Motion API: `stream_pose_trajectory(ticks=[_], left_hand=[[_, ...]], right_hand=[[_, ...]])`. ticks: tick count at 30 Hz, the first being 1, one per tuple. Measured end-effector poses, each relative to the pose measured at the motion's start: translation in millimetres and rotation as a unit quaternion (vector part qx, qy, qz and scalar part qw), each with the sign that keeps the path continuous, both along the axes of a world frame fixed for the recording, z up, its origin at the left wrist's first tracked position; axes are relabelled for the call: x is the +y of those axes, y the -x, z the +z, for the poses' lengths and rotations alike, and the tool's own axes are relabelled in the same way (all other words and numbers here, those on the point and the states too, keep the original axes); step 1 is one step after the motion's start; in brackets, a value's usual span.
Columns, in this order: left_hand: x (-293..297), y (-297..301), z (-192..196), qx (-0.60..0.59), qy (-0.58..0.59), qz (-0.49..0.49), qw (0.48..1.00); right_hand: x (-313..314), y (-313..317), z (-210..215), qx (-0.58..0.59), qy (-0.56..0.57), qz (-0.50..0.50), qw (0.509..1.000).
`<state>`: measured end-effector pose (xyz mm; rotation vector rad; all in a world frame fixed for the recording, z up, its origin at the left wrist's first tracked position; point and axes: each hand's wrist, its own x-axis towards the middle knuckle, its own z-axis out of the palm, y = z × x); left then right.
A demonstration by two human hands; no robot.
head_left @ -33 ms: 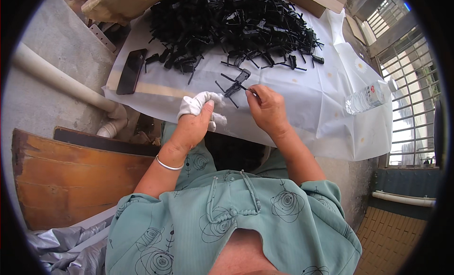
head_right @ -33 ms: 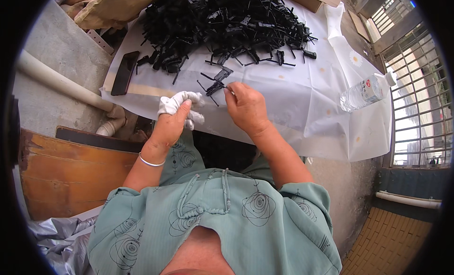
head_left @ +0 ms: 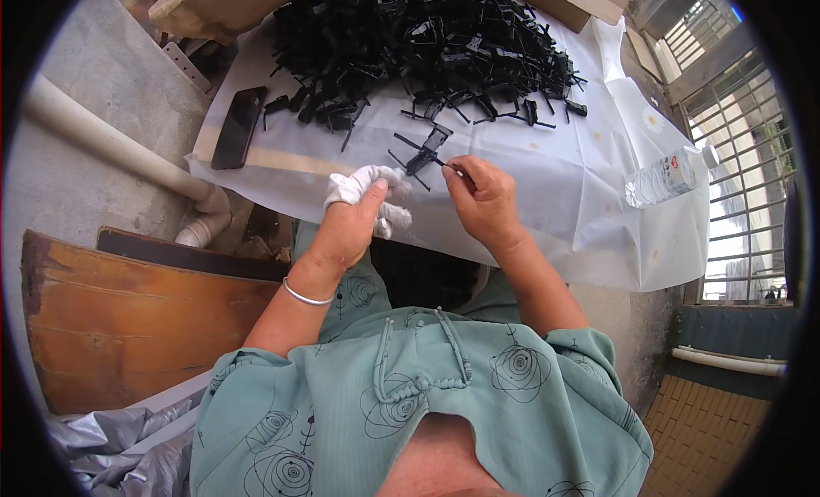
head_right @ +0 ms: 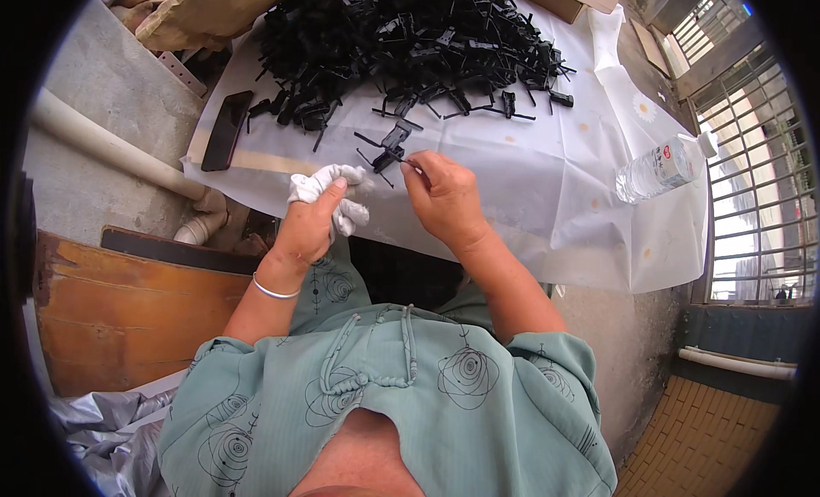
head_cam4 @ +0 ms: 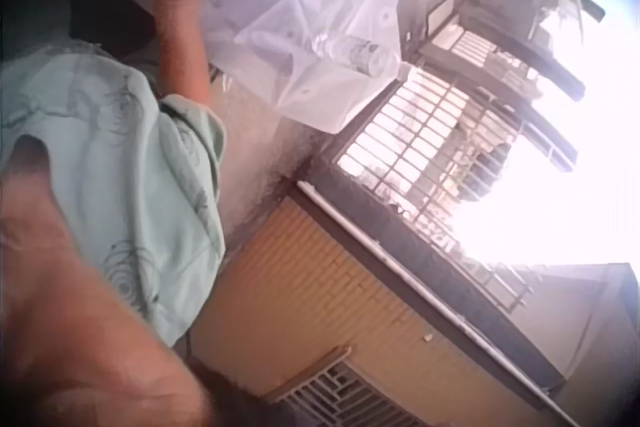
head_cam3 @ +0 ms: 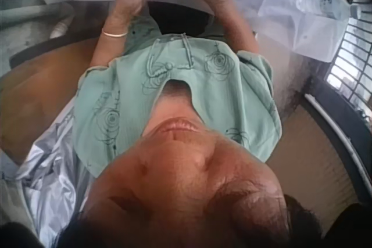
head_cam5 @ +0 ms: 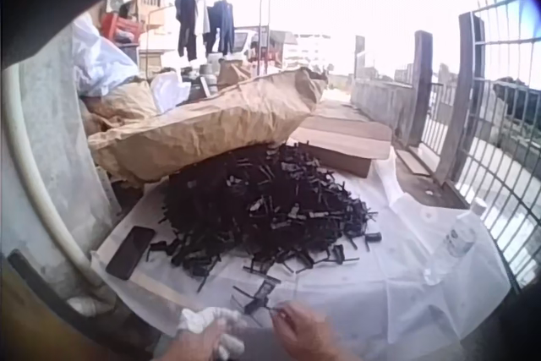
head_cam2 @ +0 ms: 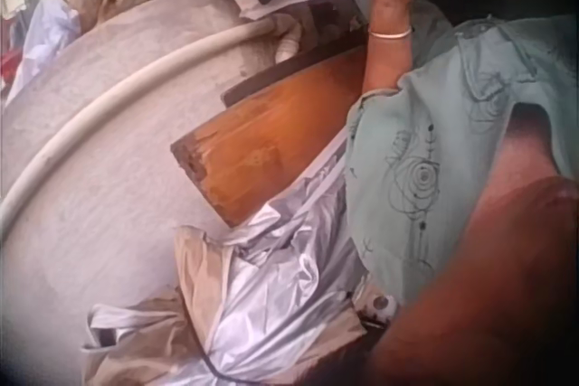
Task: Cleaning small black plastic components by wiping them with a white cloth.
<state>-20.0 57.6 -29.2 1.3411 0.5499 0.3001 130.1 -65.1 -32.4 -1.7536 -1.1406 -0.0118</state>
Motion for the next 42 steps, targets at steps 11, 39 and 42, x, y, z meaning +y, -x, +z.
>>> stream_pose_trajectory(ticks=[11, 39, 42], left_hand=[[-17.2, -10.9, 5.5, -0.145, -0.023, 0.074, 0.986], [-33.2, 3.9, 14.9, -0.042, -0.417, 0.082, 0.904], [-35.5, 2.1, 13.6, -0.055, -0.459, 0.086, 0.882]], right_hand=[[-5.4, 32.9, 37.6, -0.038, 0.025, 0.134, 0.99], [1.5, 33.0, 11.2, 0.15, 0.055, 0.203, 0.966], [2.7, 32.2, 16.6, 0.124, 0.062, 0.202, 0.969]])
